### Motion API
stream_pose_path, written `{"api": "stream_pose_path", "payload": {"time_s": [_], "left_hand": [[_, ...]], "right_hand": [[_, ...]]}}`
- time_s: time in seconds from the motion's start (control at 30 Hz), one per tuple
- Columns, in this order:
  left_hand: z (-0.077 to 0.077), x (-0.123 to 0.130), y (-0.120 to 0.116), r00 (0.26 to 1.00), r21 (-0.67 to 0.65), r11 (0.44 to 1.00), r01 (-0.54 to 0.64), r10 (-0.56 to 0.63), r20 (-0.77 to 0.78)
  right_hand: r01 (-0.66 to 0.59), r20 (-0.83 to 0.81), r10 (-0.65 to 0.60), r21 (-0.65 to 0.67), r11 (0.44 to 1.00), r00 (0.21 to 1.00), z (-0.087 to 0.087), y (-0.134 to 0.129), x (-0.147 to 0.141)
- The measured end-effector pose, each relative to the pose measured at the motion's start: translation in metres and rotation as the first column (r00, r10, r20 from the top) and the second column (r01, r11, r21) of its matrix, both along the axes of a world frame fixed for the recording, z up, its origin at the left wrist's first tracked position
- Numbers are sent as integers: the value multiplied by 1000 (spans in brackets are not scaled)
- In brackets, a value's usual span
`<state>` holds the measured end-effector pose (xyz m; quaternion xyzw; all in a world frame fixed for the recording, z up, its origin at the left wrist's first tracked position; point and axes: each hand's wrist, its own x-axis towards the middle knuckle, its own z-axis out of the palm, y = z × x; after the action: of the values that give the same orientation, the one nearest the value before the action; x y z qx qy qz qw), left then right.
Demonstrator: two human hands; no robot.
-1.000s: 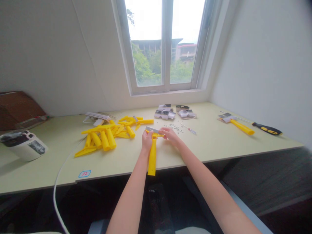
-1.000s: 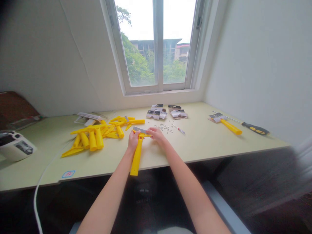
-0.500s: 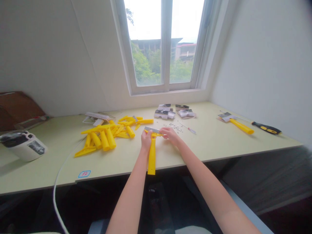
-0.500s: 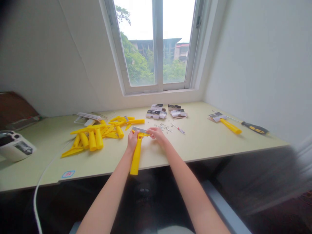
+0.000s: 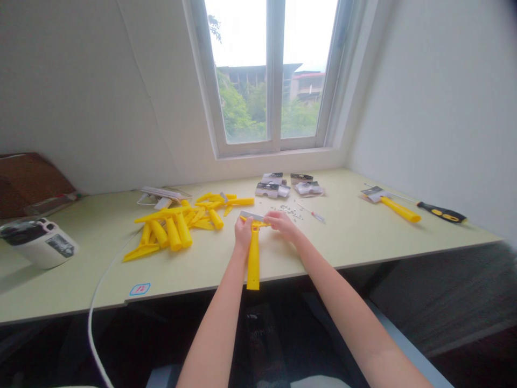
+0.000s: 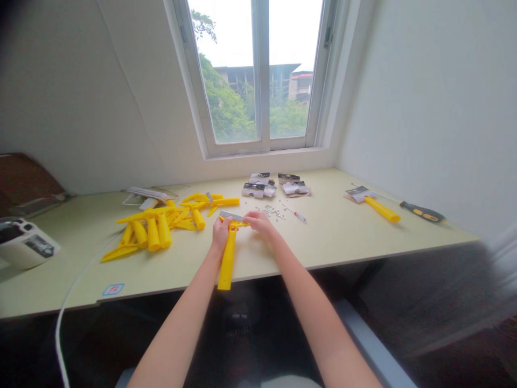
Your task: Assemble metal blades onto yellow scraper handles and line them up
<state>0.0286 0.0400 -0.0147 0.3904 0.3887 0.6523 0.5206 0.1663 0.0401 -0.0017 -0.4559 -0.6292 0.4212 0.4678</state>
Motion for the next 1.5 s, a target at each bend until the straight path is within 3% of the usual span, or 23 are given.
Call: {"api": "stream_pose_path", "payload": {"time_s": [0.13,0.33,0.77,0.93,1.03,1.37,1.5], "left_hand": [[-4,-1,5,999,-32,999,23,-21,45],[-11,-3,12,997,-62,995,-75,76,13],[-13,-6,14,991,-11,994,-113,111,-74],[-4,-3,4,1000,-19,1000,-1,1,0],[2,-2,-2,998,-51,997,56,-58,-30],[-1,-4,3,1000,-15,1000,-20,21,9],[-2,-4,5,999,-21,1000,-21,22,42]], "right_hand": [[19,14,-19,-9,1000,1000,4,-2,-1],[38,30,-39,31,999,999,6,-3,-3],[10,16,-10,-11,1000,1000,8,-6,-5],[51,15,-51,-29,998,999,9,-7,-4],[42,1,-42,-27,999,999,9,-7,-5],[-51,-41,47,-104,993,998,9,-9,-5],[16,-64,-21,-79,997,998,6,-4,-7]]}}
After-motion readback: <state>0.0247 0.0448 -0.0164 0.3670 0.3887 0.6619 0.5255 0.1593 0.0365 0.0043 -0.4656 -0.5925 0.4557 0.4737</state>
